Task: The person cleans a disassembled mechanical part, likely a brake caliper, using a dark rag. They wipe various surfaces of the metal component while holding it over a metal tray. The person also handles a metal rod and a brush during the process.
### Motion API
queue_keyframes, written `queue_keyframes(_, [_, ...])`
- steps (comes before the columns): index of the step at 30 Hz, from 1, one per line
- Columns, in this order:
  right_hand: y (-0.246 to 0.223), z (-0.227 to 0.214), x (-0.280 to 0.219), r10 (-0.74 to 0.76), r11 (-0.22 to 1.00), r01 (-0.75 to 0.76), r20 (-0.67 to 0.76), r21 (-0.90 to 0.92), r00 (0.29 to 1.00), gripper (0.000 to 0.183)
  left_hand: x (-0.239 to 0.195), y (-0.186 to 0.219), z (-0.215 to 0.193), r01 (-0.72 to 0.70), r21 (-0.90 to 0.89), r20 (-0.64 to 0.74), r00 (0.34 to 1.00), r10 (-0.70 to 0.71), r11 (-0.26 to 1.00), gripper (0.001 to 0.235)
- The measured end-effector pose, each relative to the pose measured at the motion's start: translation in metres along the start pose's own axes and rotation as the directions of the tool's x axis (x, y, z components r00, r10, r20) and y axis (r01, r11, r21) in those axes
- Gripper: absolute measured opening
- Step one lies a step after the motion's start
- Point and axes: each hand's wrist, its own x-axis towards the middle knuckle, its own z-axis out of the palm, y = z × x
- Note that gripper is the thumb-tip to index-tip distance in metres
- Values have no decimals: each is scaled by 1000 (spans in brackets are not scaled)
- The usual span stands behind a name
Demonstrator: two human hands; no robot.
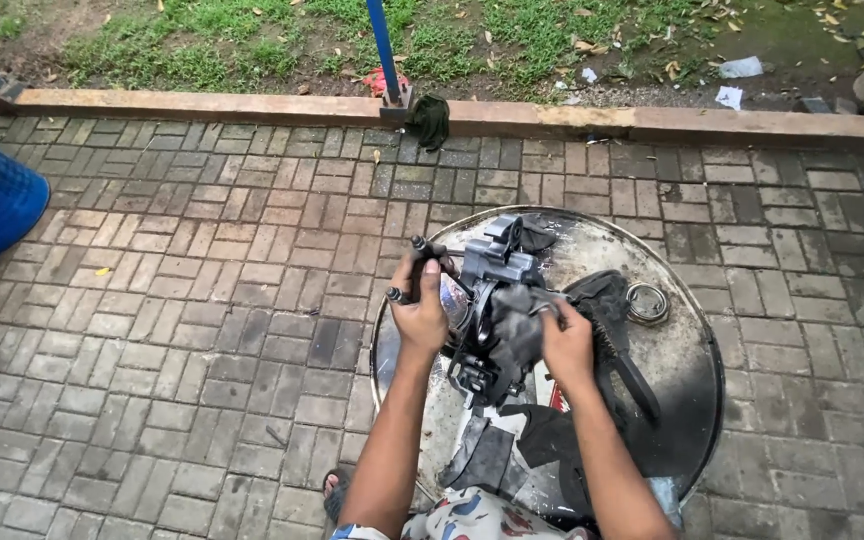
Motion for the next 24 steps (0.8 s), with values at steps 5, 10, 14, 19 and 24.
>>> queue_keyframes(5, [26,13,-1,-72,994,77,-62,83,995,25,1,-5,-2,-4,-42,-2,1000,4,999,21])
queue_keyframes(10, [-23,31,-50,-267,941,321,353,-104,897,44,2,-6,-8,-13,-67,-9,1000,12,998,21])
queue_keyframes(14, [4,31,-49,-295,924,366,404,-110,866,43,2,-10,-17,-7,-70,-29,1000,5,998,23])
queue_keyframes(19, [14,24,-58,-233,945,309,440,-110,867,40,2,-22,-24,-18,-80,-57,998,13,997,22])
queue_keyframes(24, [13,12,-57,-270,936,343,456,-84,848,34,-2,-28,-18,-21,-114,-67,998,14,993,23])
